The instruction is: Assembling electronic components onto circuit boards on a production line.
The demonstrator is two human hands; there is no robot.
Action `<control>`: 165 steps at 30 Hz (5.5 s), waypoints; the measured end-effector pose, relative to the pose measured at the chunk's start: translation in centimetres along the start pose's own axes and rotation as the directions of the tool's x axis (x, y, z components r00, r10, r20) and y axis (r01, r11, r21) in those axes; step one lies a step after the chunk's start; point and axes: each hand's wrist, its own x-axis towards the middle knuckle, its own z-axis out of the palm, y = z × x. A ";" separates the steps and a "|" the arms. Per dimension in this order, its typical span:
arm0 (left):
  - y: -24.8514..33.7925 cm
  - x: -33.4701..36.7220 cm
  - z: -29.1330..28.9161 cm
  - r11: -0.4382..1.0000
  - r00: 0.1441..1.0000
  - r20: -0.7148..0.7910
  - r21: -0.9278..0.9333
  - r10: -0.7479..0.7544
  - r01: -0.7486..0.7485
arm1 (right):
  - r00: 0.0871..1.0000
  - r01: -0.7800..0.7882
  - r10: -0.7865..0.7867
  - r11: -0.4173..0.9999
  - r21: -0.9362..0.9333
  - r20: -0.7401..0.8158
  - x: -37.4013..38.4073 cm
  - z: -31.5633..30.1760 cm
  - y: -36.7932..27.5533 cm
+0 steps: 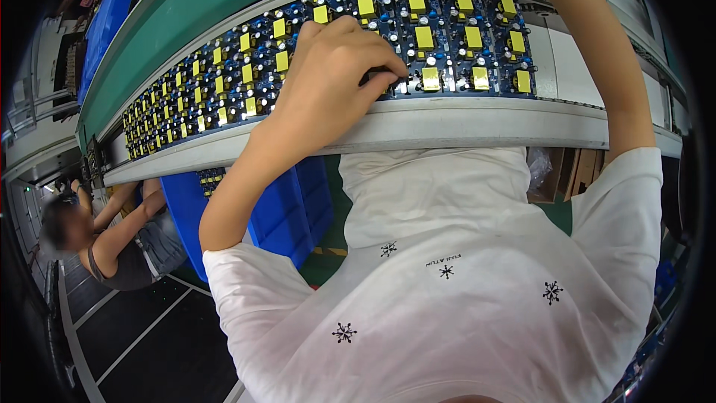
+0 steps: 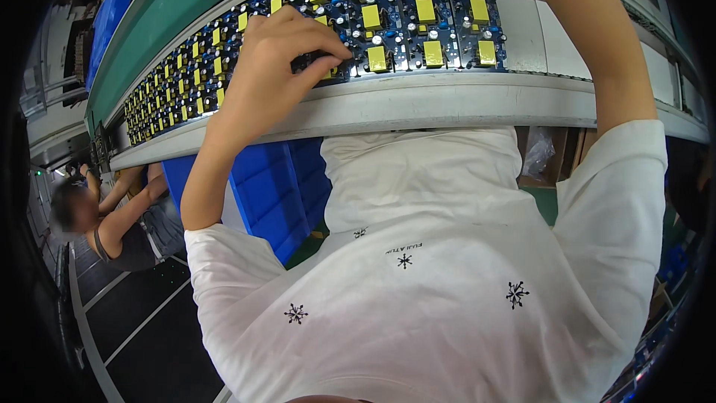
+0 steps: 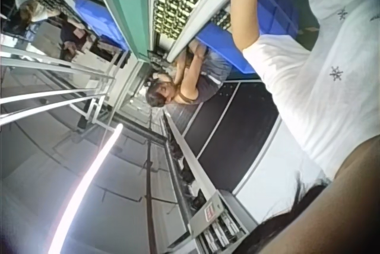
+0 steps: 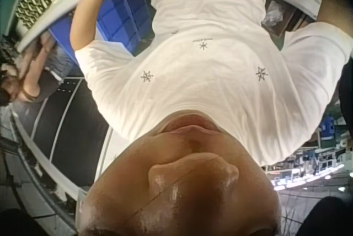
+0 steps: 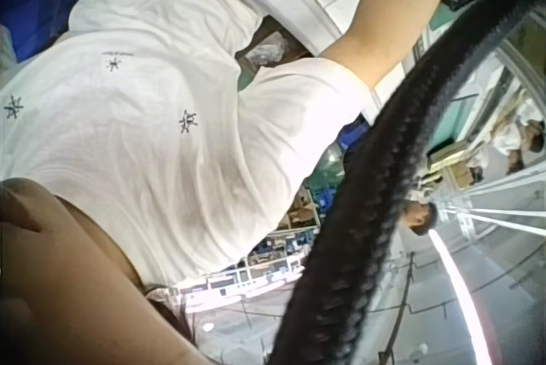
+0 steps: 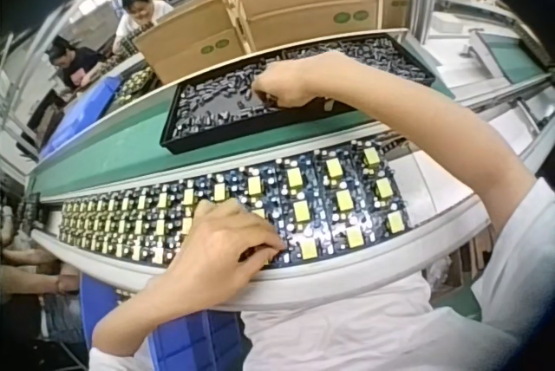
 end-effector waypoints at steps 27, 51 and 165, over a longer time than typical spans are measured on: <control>-0.5 -0.2 1.1 0.991 0.996 -0.028 0.106 0.083 -0.080 | 0.809 0.007 -0.044 0.998 -0.065 -0.586 2.7 5.9 3.8; -0.4 -0.1 0.8 0.986 0.989 -0.064 0.101 0.137 -0.130 | 0.789 0.127 0.107 0.935 0.330 -0.605 -2.1 5.2 -0.9; -1.1 4.4 3.1 0.985 0.985 -0.146 0.159 0.092 -0.068 | 0.785 0.050 0.017 0.995 0.091 -0.620 1.1 6.0 2.0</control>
